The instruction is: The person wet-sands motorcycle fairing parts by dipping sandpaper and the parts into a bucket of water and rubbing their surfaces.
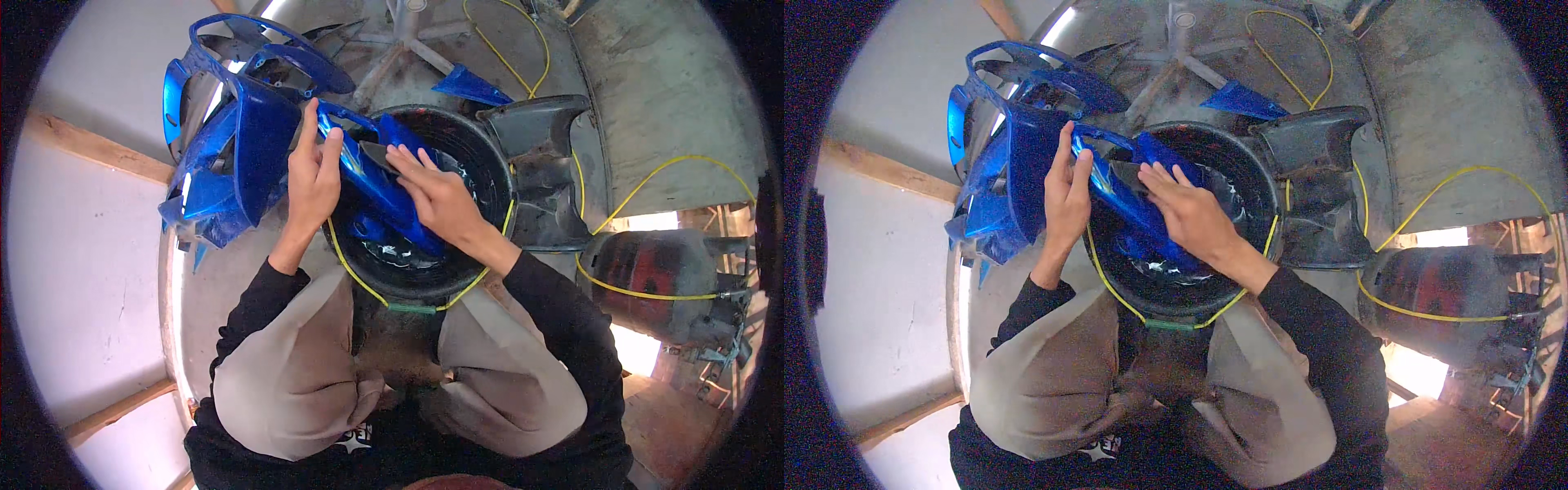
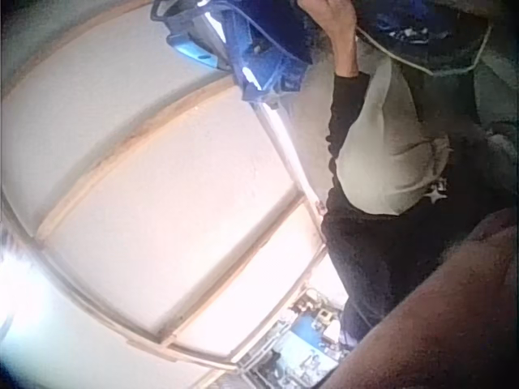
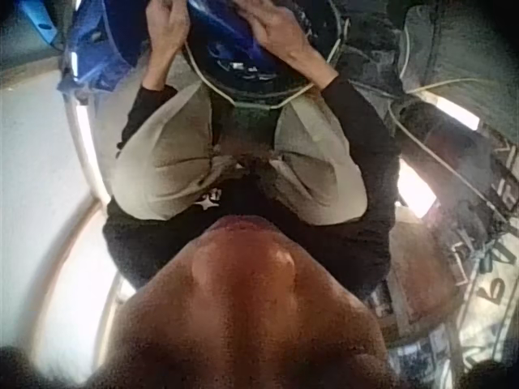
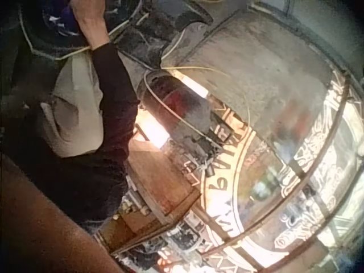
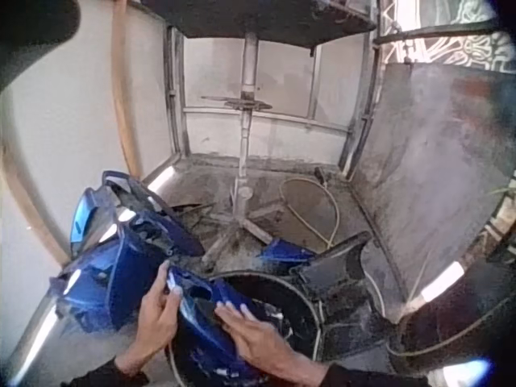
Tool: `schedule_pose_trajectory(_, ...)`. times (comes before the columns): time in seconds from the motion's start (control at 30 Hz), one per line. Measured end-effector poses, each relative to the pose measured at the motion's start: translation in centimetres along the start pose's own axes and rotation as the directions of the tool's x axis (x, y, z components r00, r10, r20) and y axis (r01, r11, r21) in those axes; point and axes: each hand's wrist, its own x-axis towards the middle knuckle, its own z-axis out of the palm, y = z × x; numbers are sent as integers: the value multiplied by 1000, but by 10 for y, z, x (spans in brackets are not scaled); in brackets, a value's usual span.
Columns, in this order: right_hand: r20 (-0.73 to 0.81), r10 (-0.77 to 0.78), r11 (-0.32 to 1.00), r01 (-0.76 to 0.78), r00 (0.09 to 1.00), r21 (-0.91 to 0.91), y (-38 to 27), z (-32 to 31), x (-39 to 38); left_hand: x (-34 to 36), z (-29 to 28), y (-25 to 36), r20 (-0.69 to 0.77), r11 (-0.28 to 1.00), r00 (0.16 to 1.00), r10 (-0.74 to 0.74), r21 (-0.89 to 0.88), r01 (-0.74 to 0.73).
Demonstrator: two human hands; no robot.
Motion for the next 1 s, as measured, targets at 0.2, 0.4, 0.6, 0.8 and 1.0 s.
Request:
schedule_pose_trajectory(0.2,23,-161,983,158,987,95,-16,-6,1,-1,-5,4,14,1000,1000,-4,28,4)
schedule_pose_trajectory(0.4,-10,-34,994,35,999,107,-8,-6,-2,-4,0,0,12,999,999,46,13,-46)
schedule_pose_trajectory(0.6,10,-94,995,93,996,39,-9,-6,-2,-7,4,7,19,998,999,-50,32,50)
schedule_pose_trajectory(0.8,-6,32,996,-31,999,83,19,-1,47,-3,7,-2,20,998,1000,-1,-64,2)
schedule_pose_trajectory(1.0,52,-46,986,37,998,163,-11,-15,-20,-3,-2,1,69,999,997,-33,25,31)
